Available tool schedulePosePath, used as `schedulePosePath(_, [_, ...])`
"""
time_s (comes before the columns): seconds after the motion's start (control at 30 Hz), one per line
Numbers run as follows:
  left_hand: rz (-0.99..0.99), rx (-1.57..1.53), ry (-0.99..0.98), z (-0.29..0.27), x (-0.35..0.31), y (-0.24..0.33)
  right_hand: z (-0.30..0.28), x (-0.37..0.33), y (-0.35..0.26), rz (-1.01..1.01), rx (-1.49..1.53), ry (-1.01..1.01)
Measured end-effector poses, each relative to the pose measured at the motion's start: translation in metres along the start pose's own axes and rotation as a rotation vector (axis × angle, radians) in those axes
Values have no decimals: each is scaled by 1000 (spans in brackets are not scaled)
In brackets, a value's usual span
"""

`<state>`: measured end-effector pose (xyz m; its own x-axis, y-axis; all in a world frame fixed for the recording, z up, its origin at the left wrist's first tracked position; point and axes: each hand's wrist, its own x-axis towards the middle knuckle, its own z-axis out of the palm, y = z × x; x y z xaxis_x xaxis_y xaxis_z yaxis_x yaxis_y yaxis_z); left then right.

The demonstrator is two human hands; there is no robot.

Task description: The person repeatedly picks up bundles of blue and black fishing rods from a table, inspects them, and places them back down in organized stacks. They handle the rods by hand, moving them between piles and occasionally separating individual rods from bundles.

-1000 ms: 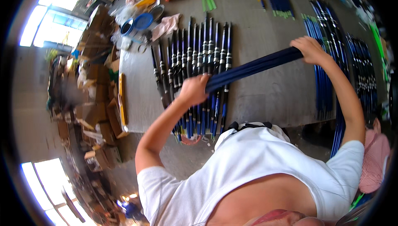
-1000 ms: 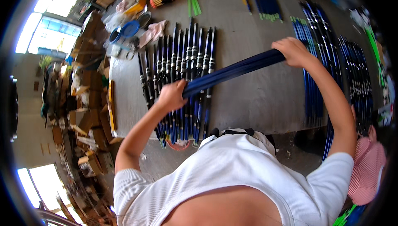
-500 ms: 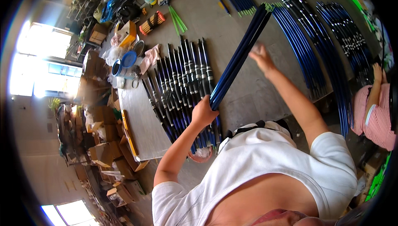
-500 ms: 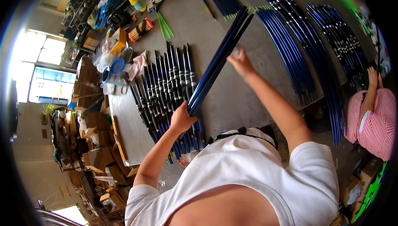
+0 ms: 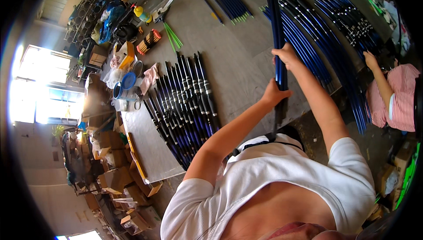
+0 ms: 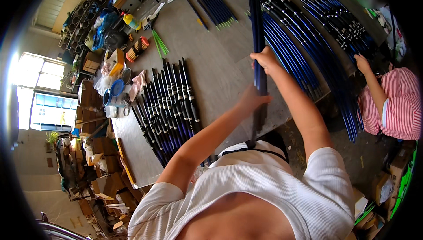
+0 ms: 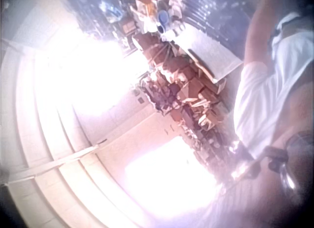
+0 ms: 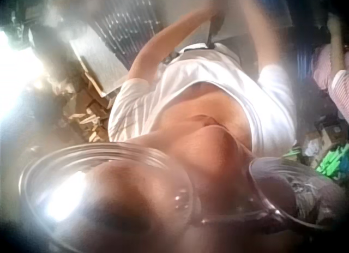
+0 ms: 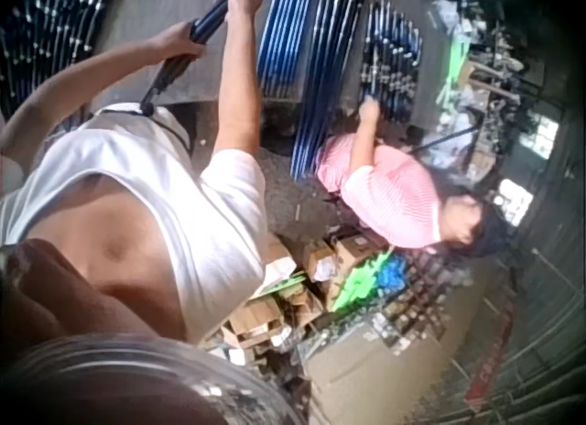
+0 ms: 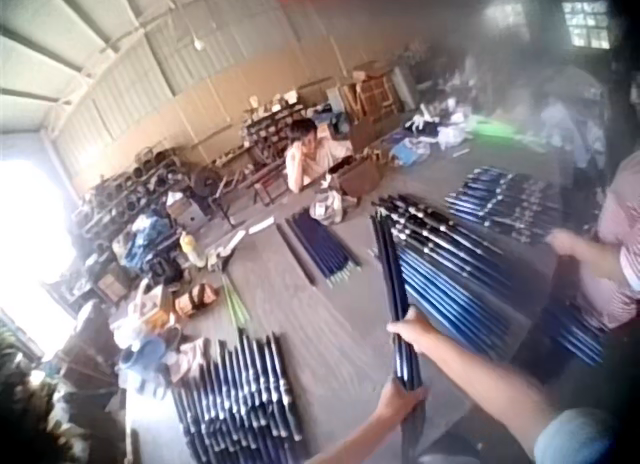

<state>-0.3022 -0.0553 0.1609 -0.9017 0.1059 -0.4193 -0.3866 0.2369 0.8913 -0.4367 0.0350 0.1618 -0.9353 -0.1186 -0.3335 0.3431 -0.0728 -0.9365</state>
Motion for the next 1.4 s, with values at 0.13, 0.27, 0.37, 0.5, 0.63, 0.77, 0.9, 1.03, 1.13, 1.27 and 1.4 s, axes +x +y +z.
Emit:
schedulePosePath(0.13, [-51, -216, -161, 18, 5, 7, -49, 32, 8, 28, -298, 7])
schedulePosePath(0.27, [-89, -497, -205, 1, 14, -34, -82, 51, 15, -20, -629, 74])
schedulePosePath(0.37, [-128, -540, -133, -24, 15, -66, -120, 90, 46, -117, -1128, 175])
schedulePosePath(0.5, [-225, -521, 61, -60, -12, -93, -127, 103, 47, -100, -1350, 217])
schedulePosePath(0.63, [-347, -549, 204, -85, -39, -125, -127, 116, 46, -57, -1400, 258])
schedulePosePath(0.77, [-410, -580, 300, -98, -60, -144, -120, 124, 52, -168, -1468, 373])
schedulePosePath(0.9, [-430, -630, 341, -100, -65, -154, -116, 124, 56, -354, -1607, 435])
schedulePosePath(1.03, [-412, -642, 331, -92, -51, -155, -136, 133, 74, -301, -1703, 423])
schedulePosePath(1.13, [-396, -638, 356, -89, -42, -159, -127, 127, 65, -111, -1666, 325])
schedulePosePath(1.27, [-274, -437, 463, -99, -18, -166, -131, 132, 60, -220, -1672, 334])
schedulePosePath(1.4, [-42, 94, 720, -128, 6, -174, -108, 149, 43, -633, -1528, 368])
